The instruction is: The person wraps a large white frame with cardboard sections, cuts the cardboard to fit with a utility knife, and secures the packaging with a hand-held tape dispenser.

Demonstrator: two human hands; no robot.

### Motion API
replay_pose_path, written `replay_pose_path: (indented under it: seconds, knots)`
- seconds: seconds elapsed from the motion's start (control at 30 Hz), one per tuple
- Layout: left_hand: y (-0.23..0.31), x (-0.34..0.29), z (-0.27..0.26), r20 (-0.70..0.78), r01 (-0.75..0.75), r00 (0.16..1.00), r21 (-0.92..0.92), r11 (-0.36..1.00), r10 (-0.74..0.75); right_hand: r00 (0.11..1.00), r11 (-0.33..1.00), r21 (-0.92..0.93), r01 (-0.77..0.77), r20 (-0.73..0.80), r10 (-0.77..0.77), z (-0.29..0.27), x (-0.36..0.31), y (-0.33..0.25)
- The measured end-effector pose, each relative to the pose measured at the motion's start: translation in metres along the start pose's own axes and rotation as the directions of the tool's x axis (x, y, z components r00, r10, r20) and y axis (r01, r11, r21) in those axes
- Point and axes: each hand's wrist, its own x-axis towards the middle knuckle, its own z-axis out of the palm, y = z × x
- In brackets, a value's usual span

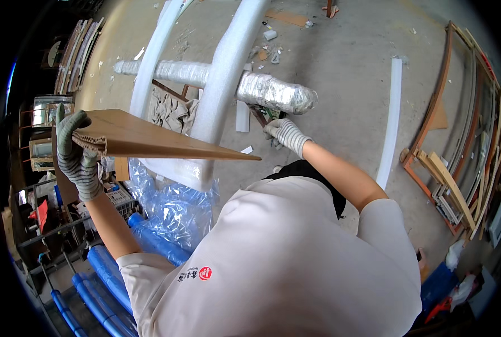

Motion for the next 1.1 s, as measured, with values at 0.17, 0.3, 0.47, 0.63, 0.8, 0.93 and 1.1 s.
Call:
replay_pose_path:
  seconds: [0.17, 0.3, 0.47, 0.63, 0.8, 0.93, 1.1]
  knots:
    - [0.005, -0.005, -0.001, 0.036, 0.018, 0.999, 0.157, 0.987, -0.024, 0.967, 0.958, 0.286, -0.005, -0.243, 0.078, 0.015, 0.107, 0.075]
    - [0.026, -0.007, -0.002, -0.018, 0.135, 0.99, 0.348, 0.928, -0.138, 0.883, 0.974, 0.215, -0.066, -0.443, 0.157, 0.045, 0.17, 0.08]
    - [0.032, 0.002, -0.003, -0.018, 0.091, 0.995, 0.489, 0.868, -0.094, 0.906, 0.977, 0.21, -0.04, -0.405, 0.125, 0.037, 0.226, 0.114]
    - [0.023, -0.004, -0.01, -0.009, 0.066, 0.997, 0.55, 0.833, -0.073, 0.975, 0.833, 0.522, -0.184, -0.012, 0.223, 0.03, 0.091, 0.056]
    - [0.02, -0.002, -0.01, 0.03, -0.028, 0.999, 0.456, 0.889, 0.016, 0.916, 0.835, 0.398, -0.38, 0.284, 0.282, -0.01, -0.044, -0.01]
    - [0.017, 0.005, -0.004, 0.032, -0.074, 0.997, 0.378, 0.923, 0.067, 0.924, 0.931, 0.031, 0.364, 0.111, -0.366, -0.015, -0.093, -0.069]
    - [0.01, 0.018, 0.009, 0.026, -0.09, 0.996, 0.288, 0.953, 0.086, 0.256, 0.256, -0.273, 0.927, -0.039, -0.966, 0.004, -0.128, -0.158]
